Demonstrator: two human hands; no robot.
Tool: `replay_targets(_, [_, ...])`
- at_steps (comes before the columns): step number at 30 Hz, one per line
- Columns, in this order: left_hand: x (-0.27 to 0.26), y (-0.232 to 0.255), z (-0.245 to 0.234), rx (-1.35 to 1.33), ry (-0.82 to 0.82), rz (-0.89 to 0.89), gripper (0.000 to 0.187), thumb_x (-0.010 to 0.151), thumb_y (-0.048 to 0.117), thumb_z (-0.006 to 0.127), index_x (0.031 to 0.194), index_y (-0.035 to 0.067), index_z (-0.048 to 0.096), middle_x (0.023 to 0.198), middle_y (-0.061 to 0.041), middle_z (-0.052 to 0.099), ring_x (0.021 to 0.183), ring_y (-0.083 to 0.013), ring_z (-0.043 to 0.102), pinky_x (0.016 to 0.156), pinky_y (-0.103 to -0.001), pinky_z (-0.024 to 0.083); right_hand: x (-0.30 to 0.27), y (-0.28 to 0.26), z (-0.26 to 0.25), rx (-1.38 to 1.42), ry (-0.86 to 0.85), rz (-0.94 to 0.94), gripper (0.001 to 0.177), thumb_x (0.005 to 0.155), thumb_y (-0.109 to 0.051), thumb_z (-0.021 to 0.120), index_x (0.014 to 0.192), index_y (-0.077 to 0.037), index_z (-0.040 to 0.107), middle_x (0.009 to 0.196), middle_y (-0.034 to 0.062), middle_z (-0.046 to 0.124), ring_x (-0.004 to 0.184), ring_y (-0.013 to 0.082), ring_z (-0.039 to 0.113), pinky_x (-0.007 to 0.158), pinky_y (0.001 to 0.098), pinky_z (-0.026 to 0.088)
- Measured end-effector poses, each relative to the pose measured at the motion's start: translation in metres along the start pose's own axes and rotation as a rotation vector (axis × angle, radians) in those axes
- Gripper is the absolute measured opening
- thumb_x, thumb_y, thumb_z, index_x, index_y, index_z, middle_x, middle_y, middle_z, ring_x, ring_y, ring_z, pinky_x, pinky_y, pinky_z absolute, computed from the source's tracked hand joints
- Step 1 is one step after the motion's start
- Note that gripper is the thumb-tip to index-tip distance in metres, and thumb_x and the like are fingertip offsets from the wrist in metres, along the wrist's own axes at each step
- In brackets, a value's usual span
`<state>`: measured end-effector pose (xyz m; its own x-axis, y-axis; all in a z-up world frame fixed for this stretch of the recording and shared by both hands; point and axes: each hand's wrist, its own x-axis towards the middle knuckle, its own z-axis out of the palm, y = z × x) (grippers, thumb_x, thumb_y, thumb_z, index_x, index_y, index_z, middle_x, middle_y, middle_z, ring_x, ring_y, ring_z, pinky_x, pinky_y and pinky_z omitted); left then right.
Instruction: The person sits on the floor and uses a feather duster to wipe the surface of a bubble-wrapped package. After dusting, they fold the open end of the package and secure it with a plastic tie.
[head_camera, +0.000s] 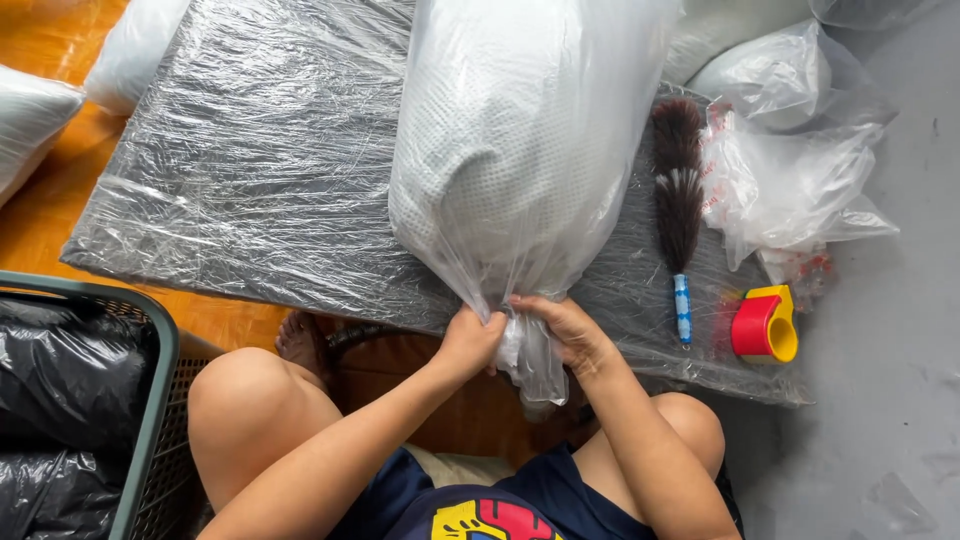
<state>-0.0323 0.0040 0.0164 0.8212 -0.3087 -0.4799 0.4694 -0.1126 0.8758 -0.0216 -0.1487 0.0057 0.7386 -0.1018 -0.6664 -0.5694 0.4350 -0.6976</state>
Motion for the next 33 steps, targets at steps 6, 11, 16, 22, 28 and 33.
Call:
replay_targets(6, [0.011, -0.002, -0.002, 0.086, -0.015, 0.002, 0.037, 0.09, 0.033, 0.056, 0.107, 0.001, 0.052, 0.076, -0.021, 0.072, 0.053, -0.0305, 0.071, 0.047, -0.042, 0.063, 0.033, 0.015, -0.027, 0.016, -0.016, 0.02, 0.069, 0.074, 0.002, 0.084, 0.139, 0.003, 0.06, 0.11, 0.0254, 0.074, 0.091, 0.0394, 0.075, 0.076, 0.0588, 0.061])
replay_targets(11, [-0.013, 0.025, -0.004, 0.39, 0.022, 0.144, 0.032, 0.092, 0.03, 0.055, 0.101, 0.0, 0.06, 0.083, -0.022, 0.073, 0.087, -0.0322, 0.077, 0.066, -0.039, 0.064, 0.013, 0.001, -0.006, -0.017, -0.051, 0.028, 0.074, 0.081, -0.016, 0.085, 0.146, 0.001, 0.054, 0.123, 0.0269, 0.07, 0.101, 0.0421, 0.072, 0.081, 0.0614, 0.059])
replay_targets(16, [0.007, 0.015, -0.01, 0.574, -0.055, 0.21, 0.033, 0.095, 0.028, 0.05, 0.094, -0.003, 0.061, 0.076, -0.024, 0.071, 0.078, -0.0395, 0.075, 0.063, -0.048, 0.061, 0.016, 0.007, -0.006, -0.08, -0.087, -0.002, 0.081, 0.08, -0.013, 0.086, 0.15, 0.002, 0.048, 0.13, 0.0273, 0.067, 0.107, 0.0411, 0.07, 0.083, 0.061, 0.059])
replay_targets(22, [0.048, 0.006, -0.003, 0.763, -0.272, -0.078, 0.034, 0.097, 0.013, 0.048, 0.116, -0.015, 0.053, 0.089, -0.035, 0.068, 0.07, -0.05, 0.071, 0.046, -0.057, 0.058, 0.019, 0.011, -0.002, -0.161, -0.09, -0.015, 0.092, 0.076, -0.012, 0.09, 0.154, 0.003, 0.042, 0.14, 0.0253, 0.061, 0.117, 0.0401, 0.064, 0.088, 0.0605, 0.058])
replay_targets(28, [0.087, -0.062, 0.015, 1.208, -0.225, 0.221, 0.039, 0.095, 0.017, 0.048, 0.119, -0.008, 0.066, 0.11, -0.025, 0.072, 0.105, -0.0368, 0.072, 0.089, -0.046, 0.059, 0.035, 0.024, -0.005, -0.112, -0.027, -0.001, 0.093, 0.074, -0.009, 0.091, 0.153, 0.004, 0.042, 0.137, 0.0275, 0.062, 0.115, 0.0449, 0.066, 0.087, 0.0647, 0.057])
replay_targets(33, [0.07, -0.078, 0.007, 1.11, 0.016, 0.417, 0.042, 0.092, 0.015, 0.046, 0.116, -0.016, 0.062, 0.096, -0.024, 0.075, 0.089, -0.0364, 0.077, 0.077, -0.045, 0.062, 0.018, 0.021, 0.02, -0.08, 0.054, -0.039, 0.071, 0.072, -0.004, 0.088, 0.137, 0.007, 0.06, 0.117, 0.024, 0.073, 0.099, 0.0349, 0.072, 0.083, 0.0564, 0.06])
